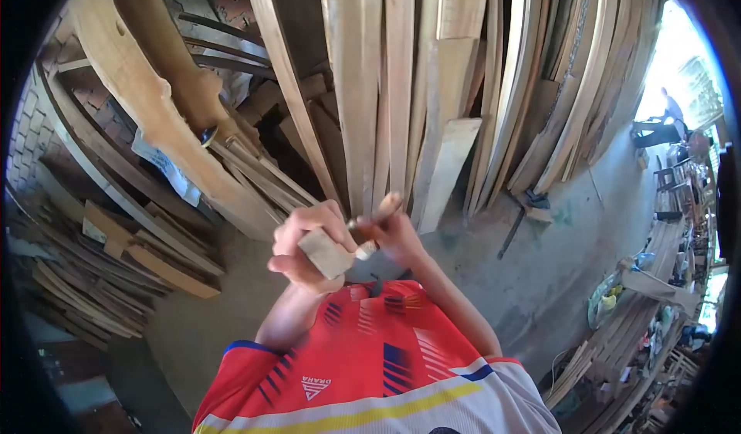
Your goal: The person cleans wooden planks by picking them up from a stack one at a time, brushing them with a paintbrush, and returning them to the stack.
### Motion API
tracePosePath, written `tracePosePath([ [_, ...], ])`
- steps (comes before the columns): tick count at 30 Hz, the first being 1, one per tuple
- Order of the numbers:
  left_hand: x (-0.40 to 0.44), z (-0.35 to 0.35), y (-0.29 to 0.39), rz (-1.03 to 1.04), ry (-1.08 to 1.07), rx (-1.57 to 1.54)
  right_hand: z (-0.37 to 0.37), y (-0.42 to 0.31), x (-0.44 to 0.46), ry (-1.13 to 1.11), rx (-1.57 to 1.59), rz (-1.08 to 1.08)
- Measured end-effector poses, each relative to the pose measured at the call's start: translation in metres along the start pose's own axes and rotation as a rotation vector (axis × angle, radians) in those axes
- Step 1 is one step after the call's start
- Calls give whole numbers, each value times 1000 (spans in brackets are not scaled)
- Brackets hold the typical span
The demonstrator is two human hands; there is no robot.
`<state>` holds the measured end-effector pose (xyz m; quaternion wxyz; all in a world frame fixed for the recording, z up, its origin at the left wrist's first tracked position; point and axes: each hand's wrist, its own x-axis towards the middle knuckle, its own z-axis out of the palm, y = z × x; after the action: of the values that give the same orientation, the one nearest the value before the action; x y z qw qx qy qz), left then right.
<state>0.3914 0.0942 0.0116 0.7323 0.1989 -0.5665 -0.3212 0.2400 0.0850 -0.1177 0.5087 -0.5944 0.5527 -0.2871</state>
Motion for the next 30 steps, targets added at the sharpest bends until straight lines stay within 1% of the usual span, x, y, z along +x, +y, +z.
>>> tracePosePath([
  [1,-1,20,-1,-14,40,-83,-25,-10,-9,-31,327,-104],
  [2,-4,30,-5,-58,50,-145,-50,-19,-23,8,498,-134],
  [4,-1,59,-7,-82,140,-254,-87,-27,-42,70,865,-184],
  [6,10,73,0,-75,32,-301,-87,19,-25,115,817,-82],
  [8,27,77,5,3,11,-394,-92,75,-4,166,661,135],
  [10,38,81,9,0,72,-426,-111,163,21,209,155,103],
  [11,46,86,10,1,91,-427,-120,186,26,233,-99,93],
  [12,54,91,10,-6,107,-435,-133,177,21,181,-171,84],
  [13,62,98,10,-15,121,-450,-150,148,14,134,-243,78],
  [14,69,107,10,-5,82,-443,-161,124,12,97,-317,68],
  [15,76,116,11,9,43,-442,-162,112,14,164,-373,-50],
  [16,83,122,10,28,10,-443,-168,83,13,118,-342,2],
  [17,90,123,6,59,-29,-448,-177,45,5,225,-383,-133],
  [18,93,118,4,89,-38,-459,-181,14,-8,251,-145,-259],
  [20,102,116,-9,139,-40,-468,-184,-12,-22,348,210,-593],
  [22,113,117,-25,194,-54,-495,-208,-48,-41,269,320,-614],
  [23,120,118,-32,232,-65,-508,-221,-44,-40,189,233,-578],
  [26,144,119,-44,338,-89,-520,-233,19,-11,314,155,-382],
  [29,170,119,-52,432,-114,-482,-253,61,-6,518,348,-136],
  [30,180,116,-54,442,-147,-496,-262,62,-3,569,375,-104],
])
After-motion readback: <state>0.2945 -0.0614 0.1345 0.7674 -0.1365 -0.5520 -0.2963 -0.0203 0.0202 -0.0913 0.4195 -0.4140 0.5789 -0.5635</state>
